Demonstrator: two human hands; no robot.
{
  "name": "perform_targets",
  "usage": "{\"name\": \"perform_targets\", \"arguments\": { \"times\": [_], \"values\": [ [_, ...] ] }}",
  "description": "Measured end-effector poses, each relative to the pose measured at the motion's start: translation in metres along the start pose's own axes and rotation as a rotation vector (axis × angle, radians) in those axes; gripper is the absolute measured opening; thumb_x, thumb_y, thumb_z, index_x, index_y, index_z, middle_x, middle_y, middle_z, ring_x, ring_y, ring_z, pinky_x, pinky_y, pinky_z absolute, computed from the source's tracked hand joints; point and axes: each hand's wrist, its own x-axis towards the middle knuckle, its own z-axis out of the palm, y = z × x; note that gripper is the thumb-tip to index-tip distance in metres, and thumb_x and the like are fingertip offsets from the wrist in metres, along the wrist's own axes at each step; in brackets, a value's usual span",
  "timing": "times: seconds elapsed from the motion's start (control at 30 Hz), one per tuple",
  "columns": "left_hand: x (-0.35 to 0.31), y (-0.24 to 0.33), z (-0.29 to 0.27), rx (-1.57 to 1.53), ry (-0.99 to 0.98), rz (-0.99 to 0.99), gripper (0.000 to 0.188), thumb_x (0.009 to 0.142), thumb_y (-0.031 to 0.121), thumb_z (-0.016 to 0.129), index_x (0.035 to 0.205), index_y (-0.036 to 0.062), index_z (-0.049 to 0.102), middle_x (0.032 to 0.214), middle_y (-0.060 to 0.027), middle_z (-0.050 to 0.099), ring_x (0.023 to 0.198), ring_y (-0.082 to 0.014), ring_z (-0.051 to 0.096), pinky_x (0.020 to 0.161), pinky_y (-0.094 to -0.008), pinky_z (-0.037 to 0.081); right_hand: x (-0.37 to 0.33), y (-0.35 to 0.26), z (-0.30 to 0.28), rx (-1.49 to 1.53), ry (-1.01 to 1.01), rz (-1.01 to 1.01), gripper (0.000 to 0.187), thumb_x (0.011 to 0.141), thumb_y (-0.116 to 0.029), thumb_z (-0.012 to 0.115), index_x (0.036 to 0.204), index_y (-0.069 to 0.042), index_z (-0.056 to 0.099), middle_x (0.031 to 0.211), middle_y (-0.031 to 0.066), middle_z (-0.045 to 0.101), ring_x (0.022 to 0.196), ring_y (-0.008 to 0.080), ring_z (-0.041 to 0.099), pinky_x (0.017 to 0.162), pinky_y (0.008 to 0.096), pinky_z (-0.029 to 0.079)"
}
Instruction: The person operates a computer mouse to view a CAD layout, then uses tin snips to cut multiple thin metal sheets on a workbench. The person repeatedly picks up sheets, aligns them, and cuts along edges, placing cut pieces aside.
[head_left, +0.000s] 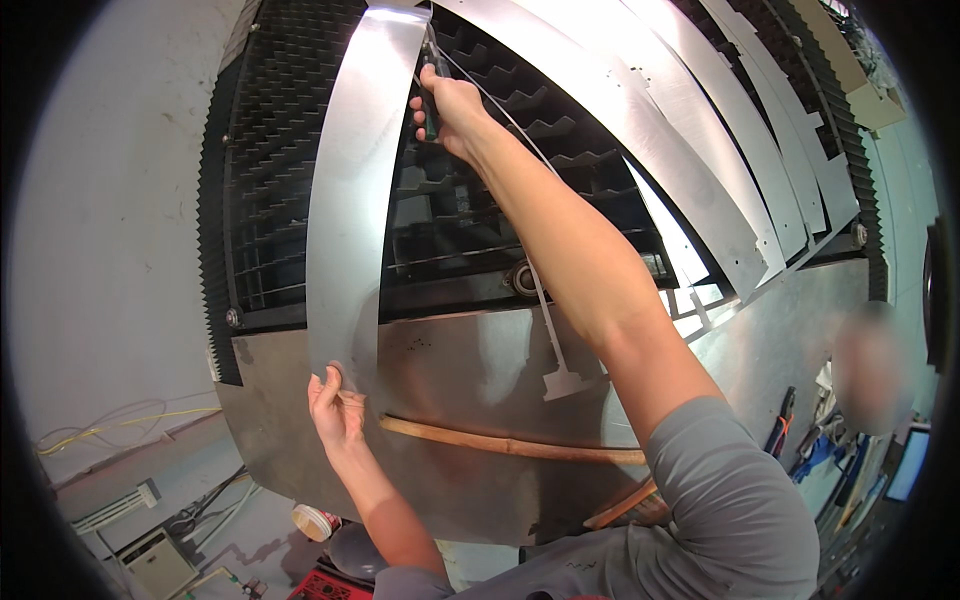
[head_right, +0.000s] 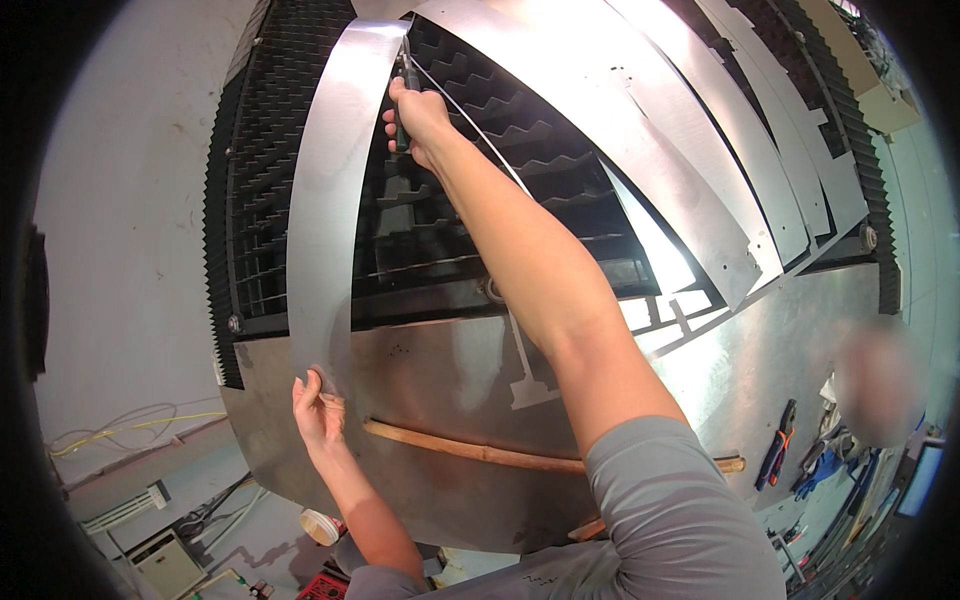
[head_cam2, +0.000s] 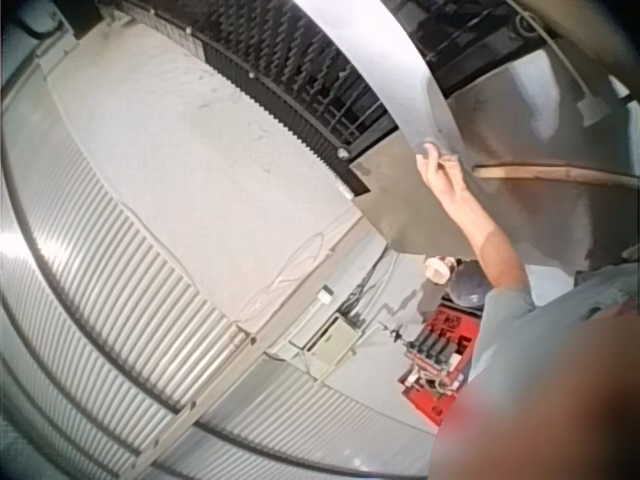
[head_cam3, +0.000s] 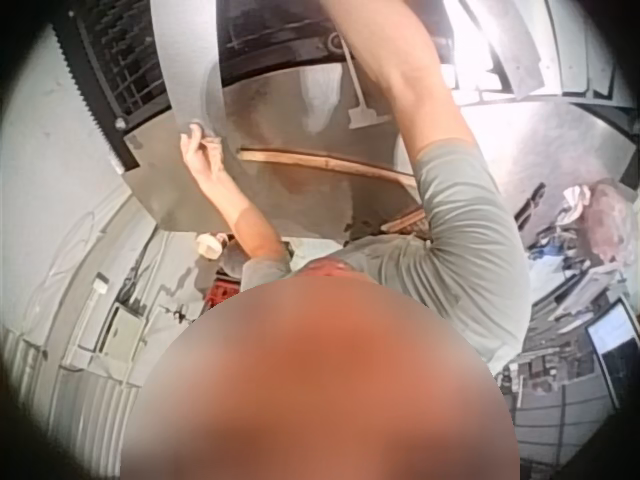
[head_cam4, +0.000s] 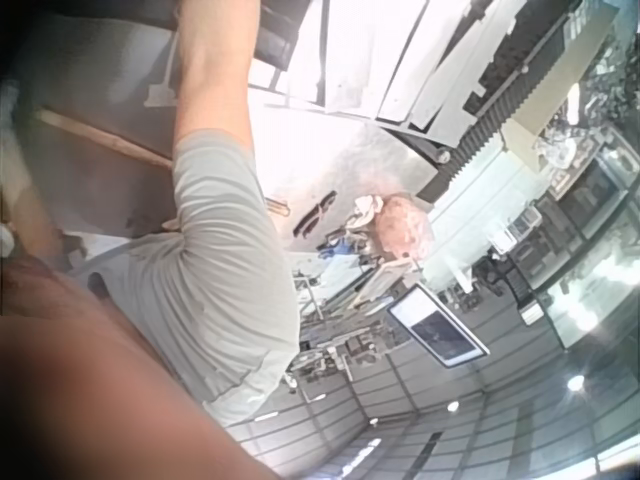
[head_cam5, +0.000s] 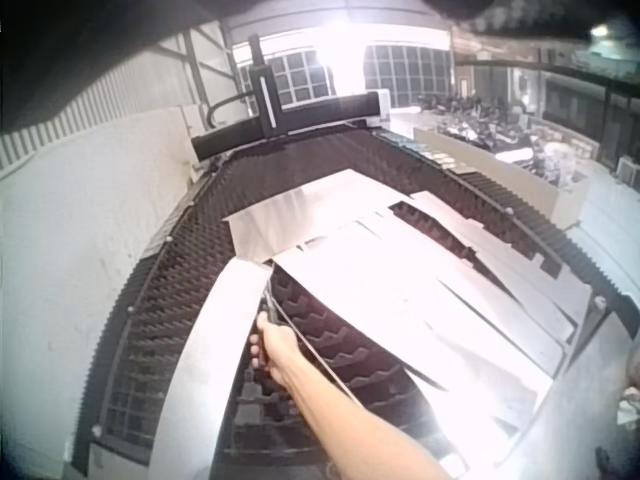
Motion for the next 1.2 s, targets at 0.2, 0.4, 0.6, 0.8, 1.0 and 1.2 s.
{"name": "perform_targets", "arguments": {
  "times": [0.2,0.4,0.6,0.8,1.0,1.2],
  "values": [
    [-0.002,0.004,0.004,-0.046,-0.039,0.000,0.023,0.106,0.003,0.059,0.128,-0.0021,0.061,0.119,-0.0109,0.072,0.112,-0.0220,0.070,0.102,-0.0397,0.057,0.000,0.007,-0.001,0.135,-0.066,-0.026,0.035,0.112,-0.040,0.050,0.107,-0.006,0.057,0.087,0.0061,0.058,0.070,0.0153,0.054,0.060,0.0368,0.049],
    [-0.002,0.003,0.018,-0.057,-0.002,-0.035,0.018,0.104,0.004,0.062,0.122,0.0010,0.064,0.113,-0.0083,0.073,0.106,-0.0201,0.071,0.094,-0.0396,0.060,0.007,0.020,0.012,0.520,-0.241,-0.115,0.047,0.113,-0.044,0.043,0.128,-0.001,0.054,0.114,0.0143,0.066,0.099,0.0260,0.069,0.083,0.0470,0.060],
    [-0.013,-0.001,0.027,0.014,0.001,-0.007,0.016,0.104,0.005,0.063,0.120,0.0009,0.064,0.110,-0.0072,0.073,0.104,-0.0206,0.073,0.088,-0.0403,0.063,-0.003,0.030,0.016,0.614,-0.245,-0.130,0.052,0.114,-0.047,0.037,0.140,-0.003,0.048,0.133,0.0179,0.059,0.124,0.0289,0.065,0.104,0.0447,0.057],
    [-0.013,-0.003,0.019,-0.008,-0.043,-0.033,0.017,0.103,0.005,0.066,0.120,0.0030,0.064,0.106,-0.0055,0.074,0.099,-0.0200,0.073,0.084,-0.0379,0.062,0.002,0.022,0.027,0.583,-0.197,-0.201,0.071,0.112,-0.059,0.027,0.142,0.001,0.050,0.130,0.0188,0.064,0.116,0.0302,0.070,0.095,0.0465,0.062],
    [-0.015,-0.007,0.022,0.010,0.017,-0.027,0.017,0.103,0.006,0.065,0.120,0.0041,0.063,0.106,-0.0049,0.073,0.098,-0.0197,0.073,0.081,-0.0370,0.062,0.004,0.023,0.029,0.599,-0.153,-0.179,0.080,0.111,-0.065,0.021,0.142,0.002,0.052,0.127,0.0191,0.068,0.109,0.0308,0.074,0.089,0.0481,0.066],
    [-0.013,-0.002,0.027,0.019,-0.028,-0.008,0.016,0.105,0.004,0.062,0.121,0.0022,0.063,0.109,-0.0072,0.075,0.100,-0.0196,0.074,0.084,-0.0370,0.064,0.004,0.025,0.033,0.640,-0.123,-0.148,0.076,0.112,-0.061,0.020,0.141,0.002,0.051,0.126,0.0193,0.068,0.109,0.0312,0.074,0.089,0.0489,0.065]
  ]
}}
